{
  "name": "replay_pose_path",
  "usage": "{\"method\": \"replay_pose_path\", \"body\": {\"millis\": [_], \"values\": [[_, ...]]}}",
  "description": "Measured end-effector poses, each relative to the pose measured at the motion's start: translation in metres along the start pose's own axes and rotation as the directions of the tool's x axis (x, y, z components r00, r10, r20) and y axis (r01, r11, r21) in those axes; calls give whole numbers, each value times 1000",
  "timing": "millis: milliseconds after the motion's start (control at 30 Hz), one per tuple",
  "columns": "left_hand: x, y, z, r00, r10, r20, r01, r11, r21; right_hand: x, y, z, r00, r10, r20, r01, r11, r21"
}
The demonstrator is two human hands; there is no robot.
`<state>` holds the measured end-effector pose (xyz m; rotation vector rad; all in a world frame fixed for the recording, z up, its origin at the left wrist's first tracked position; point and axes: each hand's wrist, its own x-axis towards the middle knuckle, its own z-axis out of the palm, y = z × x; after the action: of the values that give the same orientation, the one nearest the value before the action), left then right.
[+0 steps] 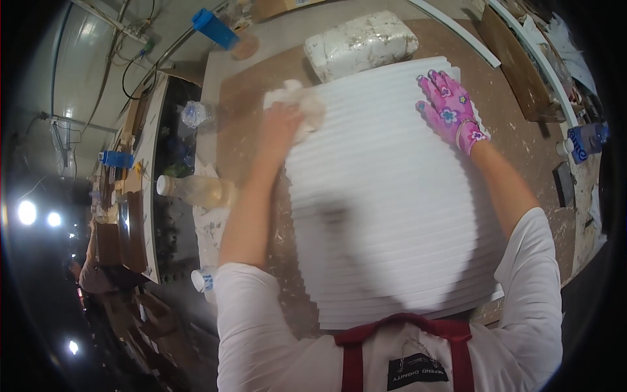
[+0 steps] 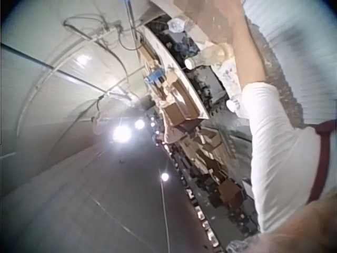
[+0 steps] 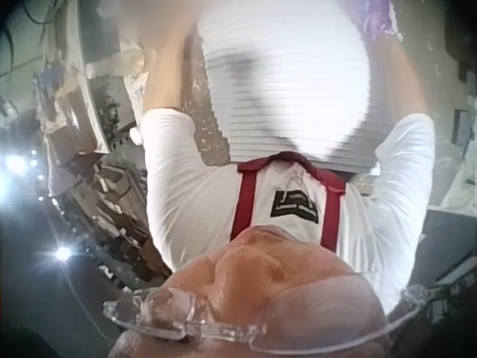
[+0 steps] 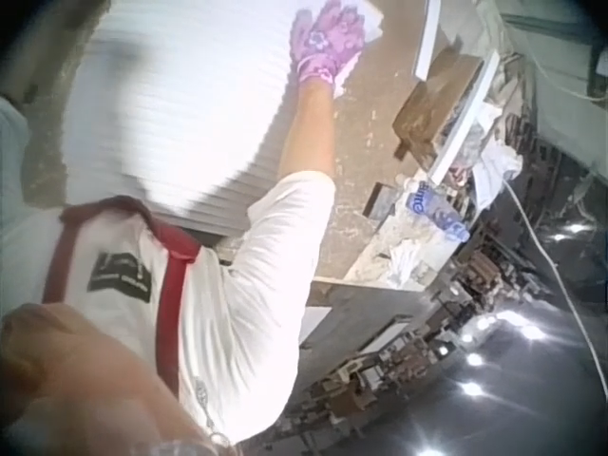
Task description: The person wipes white grooved wood panels with a cloth, applies a liquid from a bottle to the cloth, and continues cleaning the grooves and flat surfaces of the panels.
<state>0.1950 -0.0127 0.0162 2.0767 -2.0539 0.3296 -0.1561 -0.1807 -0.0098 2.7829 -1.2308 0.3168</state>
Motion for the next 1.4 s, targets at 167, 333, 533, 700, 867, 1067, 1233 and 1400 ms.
{"method": "replay_pose_path", "body": {"millis": [167, 333, 533, 700, 867, 1067, 1233, 1400], "values": [[-25, -80, -19, 982, -182, 45, 173, 973, 155, -3, -7, 0, 1000, 26, 11, -26, 1000, 1], [-6, -30, 6, 974, -190, -120, 174, 975, -135, -2, -3, 14, 997, -25, -79, 26, 1000, 8], [-37, -56, -23, 852, -464, 243, 422, 883, 206, -6, -3, 11, 999, 7, -51, -8, 1000, -25], [17, -32, -2, 986, -159, -45, 162, 982, 93, -2, -4, 14, 999, -1, -40, 0, 999, -35], [-4, -74, 11, 922, -350, 167, 335, 935, 115, -3, -5, 10, 1000, 3, -4, -3, 999, -53], [8, -60, -14, 848, -523, -86, 492, 837, -240, -3, -1, 2, 999, 31, 33, -28, 996, -80], [-31, -65, 52, 943, -139, -301, 114, 989, -99, 1, -10, 6, 1000, -24, 5, 24, 999, -33], [-54, -106, -7, 786, -580, -215, 529, 811, -250, 0, -7, -3, 1000, -2, 13, 3, 998, -58]]}}
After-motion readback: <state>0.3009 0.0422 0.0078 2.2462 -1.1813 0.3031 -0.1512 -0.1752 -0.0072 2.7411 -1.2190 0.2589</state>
